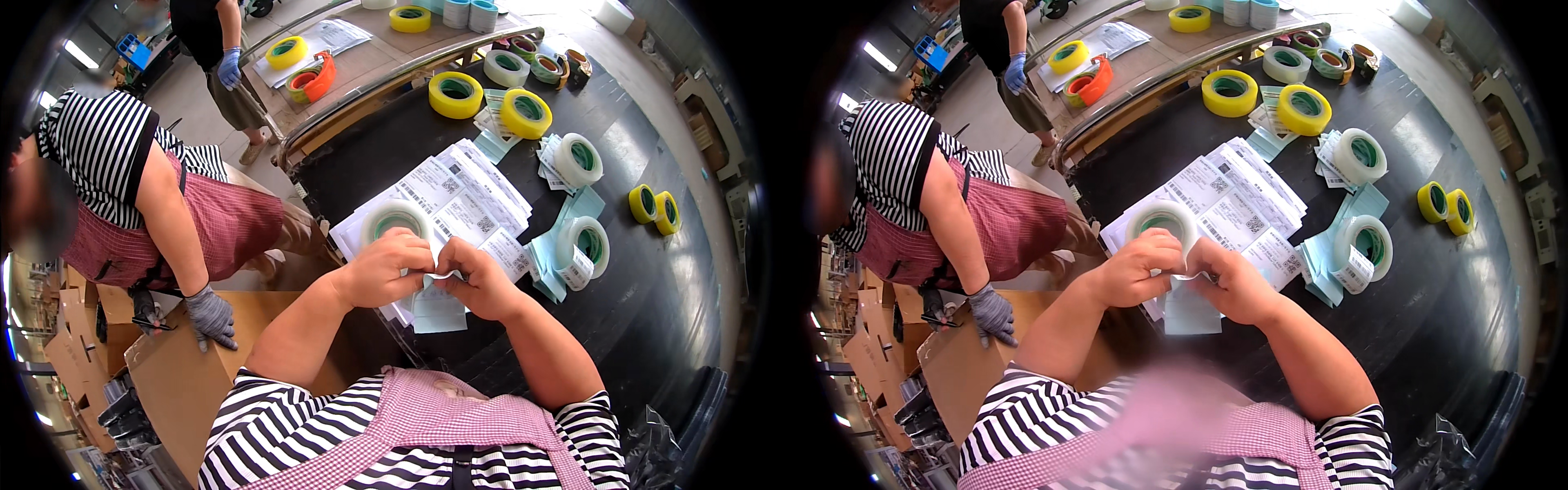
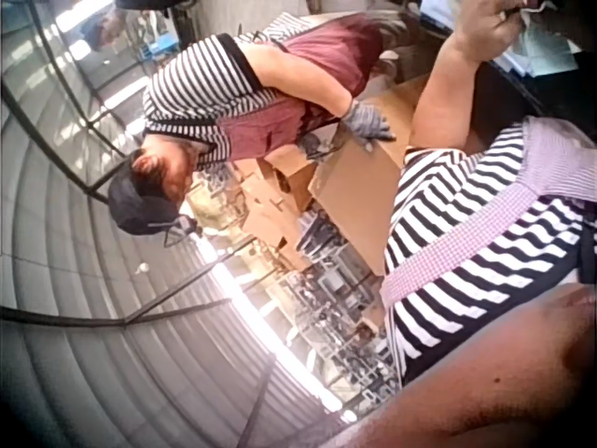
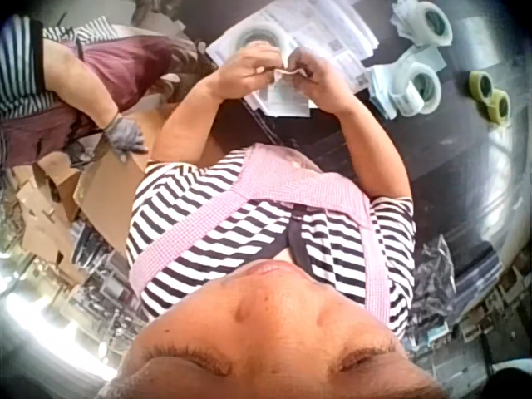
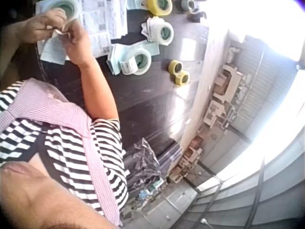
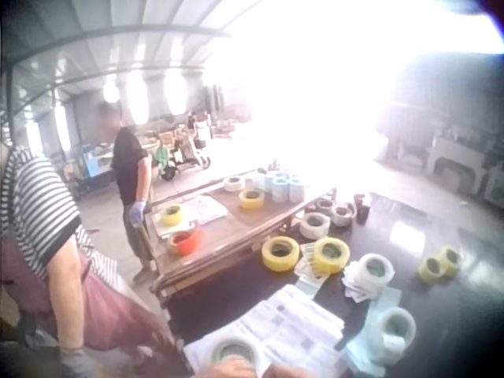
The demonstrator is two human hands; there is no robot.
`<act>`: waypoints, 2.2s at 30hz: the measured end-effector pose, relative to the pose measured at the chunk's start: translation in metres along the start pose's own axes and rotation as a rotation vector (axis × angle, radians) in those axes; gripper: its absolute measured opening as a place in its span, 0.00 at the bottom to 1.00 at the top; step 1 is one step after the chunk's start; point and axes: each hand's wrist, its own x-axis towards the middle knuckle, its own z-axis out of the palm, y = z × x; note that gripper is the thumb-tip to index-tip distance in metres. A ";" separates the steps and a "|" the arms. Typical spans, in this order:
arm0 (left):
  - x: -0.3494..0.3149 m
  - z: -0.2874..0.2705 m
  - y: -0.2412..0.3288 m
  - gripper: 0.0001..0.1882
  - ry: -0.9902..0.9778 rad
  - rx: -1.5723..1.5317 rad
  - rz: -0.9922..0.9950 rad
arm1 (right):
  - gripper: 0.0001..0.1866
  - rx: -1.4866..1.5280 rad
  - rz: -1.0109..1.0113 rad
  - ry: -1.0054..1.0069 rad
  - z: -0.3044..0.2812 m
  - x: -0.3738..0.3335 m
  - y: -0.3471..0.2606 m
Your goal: The person attaches adhesive labels to products, uses a pen to mark a document, places the items into black bags, and subsequently inserts the bags into larger clear plastic sleeves.
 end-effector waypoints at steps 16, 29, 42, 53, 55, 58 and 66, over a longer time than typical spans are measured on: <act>-0.023 0.000 -0.015 0.10 0.212 -0.112 -0.396 | 0.09 -0.047 0.311 0.299 -0.011 0.007 0.054; -0.051 0.046 -0.045 0.08 0.072 0.579 -0.193 | 0.31 -0.126 0.424 0.629 -0.046 0.052 0.077; -0.060 0.043 -0.037 0.08 0.350 0.579 -0.140 | 0.34 -0.142 0.147 0.431 0.009 0.083 0.096; -0.036 0.045 -0.040 0.07 0.147 0.704 -0.202 | 0.27 -0.392 0.129 0.573 -0.034 0.059 0.073; -0.037 0.045 -0.039 0.07 0.097 0.723 -0.227 | 0.26 -0.630 0.221 0.604 -0.038 0.052 0.064; -0.038 0.047 -0.037 0.08 0.074 0.719 -0.254 | 0.26 -0.786 0.363 0.612 -0.043 0.041 0.064; -0.044 0.049 -0.037 0.09 0.144 0.512 -0.293 | 0.32 -0.774 0.314 0.464 -0.030 0.016 0.068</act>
